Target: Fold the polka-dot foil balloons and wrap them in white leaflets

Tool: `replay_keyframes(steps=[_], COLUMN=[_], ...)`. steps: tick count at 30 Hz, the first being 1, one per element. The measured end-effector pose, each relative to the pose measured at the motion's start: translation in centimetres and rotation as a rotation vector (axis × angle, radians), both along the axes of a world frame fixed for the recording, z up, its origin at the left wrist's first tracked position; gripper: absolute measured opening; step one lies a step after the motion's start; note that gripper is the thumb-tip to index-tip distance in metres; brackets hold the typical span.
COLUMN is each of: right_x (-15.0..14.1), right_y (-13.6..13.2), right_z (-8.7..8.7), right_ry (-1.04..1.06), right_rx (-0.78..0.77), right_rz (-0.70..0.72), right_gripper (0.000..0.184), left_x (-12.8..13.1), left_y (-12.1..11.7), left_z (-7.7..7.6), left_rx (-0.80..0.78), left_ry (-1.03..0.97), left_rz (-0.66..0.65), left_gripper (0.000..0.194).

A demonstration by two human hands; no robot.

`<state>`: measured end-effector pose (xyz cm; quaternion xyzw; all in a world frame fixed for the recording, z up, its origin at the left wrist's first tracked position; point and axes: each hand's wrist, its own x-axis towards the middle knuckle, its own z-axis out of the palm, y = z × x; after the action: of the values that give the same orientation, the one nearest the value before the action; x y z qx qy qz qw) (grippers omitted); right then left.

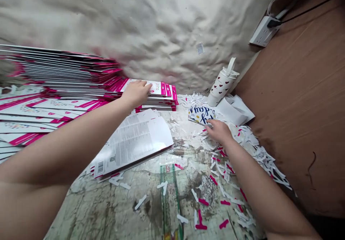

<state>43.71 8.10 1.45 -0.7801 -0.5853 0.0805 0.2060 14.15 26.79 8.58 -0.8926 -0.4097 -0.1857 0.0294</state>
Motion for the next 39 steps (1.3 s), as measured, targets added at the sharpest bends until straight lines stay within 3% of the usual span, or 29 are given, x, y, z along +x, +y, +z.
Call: replay_keyframes(steps=[2, 4, 5, 7, 8, 10, 12, 14, 16, 18, 19, 22, 24, 26, 28, 31, 33, 35, 37, 39], right_x=[-0.8, -1.3, -1.6, -2.7, -3.6, -6.3, -9.4, -11.5, -11.9, -10.9, -10.2, -8.8, -8.5, -8.4, -8.0, -7.3, -7.3, -7.7, -8.2, -8.4], right_y=[2.3, 4.1, 4.7, 4.7, 4.0, 1.3, -2.8, -6.9, -10.1, -11.9, -12.4, -13.1, -13.6, -14.1, -14.4, -14.4, -14.1, -13.5, -12.9, -12.6], right_z=[0.3, 0.9, 1.4, 2.6, 3.4, 5.0, 6.3, 7.0, 7.0, 6.2, 5.6, 3.7, 2.7, 2.1, 1.9, 1.9, 1.7, 1.4, 1.1, 0.9], right_ry=[-0.082, -0.146, -0.174, -0.222, -0.242, -0.268, -0.253, -0.118, 0.045, 0.337, 0.542, 1.153, 1.359, 1.450, 1.493, 1.520, 1.545, 1.579, 1.605, 1.608], right_rx=[-0.124, -0.217, -0.251, -0.285, -0.285, -0.261, -0.200, -0.024, 0.285, 0.420, 0.347, -0.179, -0.341, -0.251, -0.128, -0.066, -0.075, -0.069, -0.047, -0.019], right_rz=[0.014, 0.012, 0.007, -0.002, -0.004, 0.024, 0.145, 0.469, 0.435, 0.275, 0.249, 0.384, 0.366, 0.205, 0.037, -0.108, -0.135, -0.126, -0.104, -0.089], right_gripper=[0.027, 0.025, 0.023, 0.023, 0.024, 0.029, 0.034, 0.032, 0.047, 0.073, 0.079, 0.063, 0.044, 0.033, 0.030, 0.031, 0.031, 0.032, 0.034, 0.036], left_x=[0.6, 1.2, 1.5, 2.1, 2.4, 2.9, 3.3, 3.3, 2.6, 1.3, 0.5, -2.7, -5.2, -7.5, -9.2, -9.6, -8.9, -8.1, -7.8, -8.1], left_y=[-2.6, -6.4, -8.5, -12.5, -14.2, -16.9, -18.8, -20.4, -22.1, -23.7, -24.2, -23.2, -20.6, -18.3, -18.3, -23.6, -28.2, -30.8, -30.4, -28.1], left_z=[0.2, 0.1, -0.1, -1.1, -1.7, -3.0, -3.9, -4.0, -3.3, -2.2, -1.5, -0.5, -1.1, -2.7, -4.7, -6.9, -7.1, -6.5, -5.8, -5.6], left_rx=[0.034, -0.096, -0.268, -0.769, -1.009, -1.319, -1.435, -1.469, -1.505, -1.509, -1.497, -1.318, -1.009, -0.604, -0.447, -0.486, -0.520, -0.546, -0.509, -0.406], left_ry=[-0.086, -0.216, -0.286, -0.420, -0.519, -0.770, -1.034, -1.203, -1.187, -1.009, -0.885, -0.565, -0.412, -0.172, 0.134, 0.376, 0.396, 0.366, 0.307, 0.265], left_rz=[-0.028, -0.092, -0.129, -0.174, -0.162, -0.089, -0.062, -0.114, -0.193, -0.312, -0.393, -0.595, -0.540, -0.305, -0.208, -0.293, -0.264, -0.249, -0.217, -0.118], left_gripper=[0.042, 0.044, 0.044, 0.047, 0.046, 0.051, 0.057, 0.054, 0.045, 0.036, 0.034, 0.040, 0.048, 0.054, 0.062, 0.073, 0.082, 0.078, 0.068, 0.065])
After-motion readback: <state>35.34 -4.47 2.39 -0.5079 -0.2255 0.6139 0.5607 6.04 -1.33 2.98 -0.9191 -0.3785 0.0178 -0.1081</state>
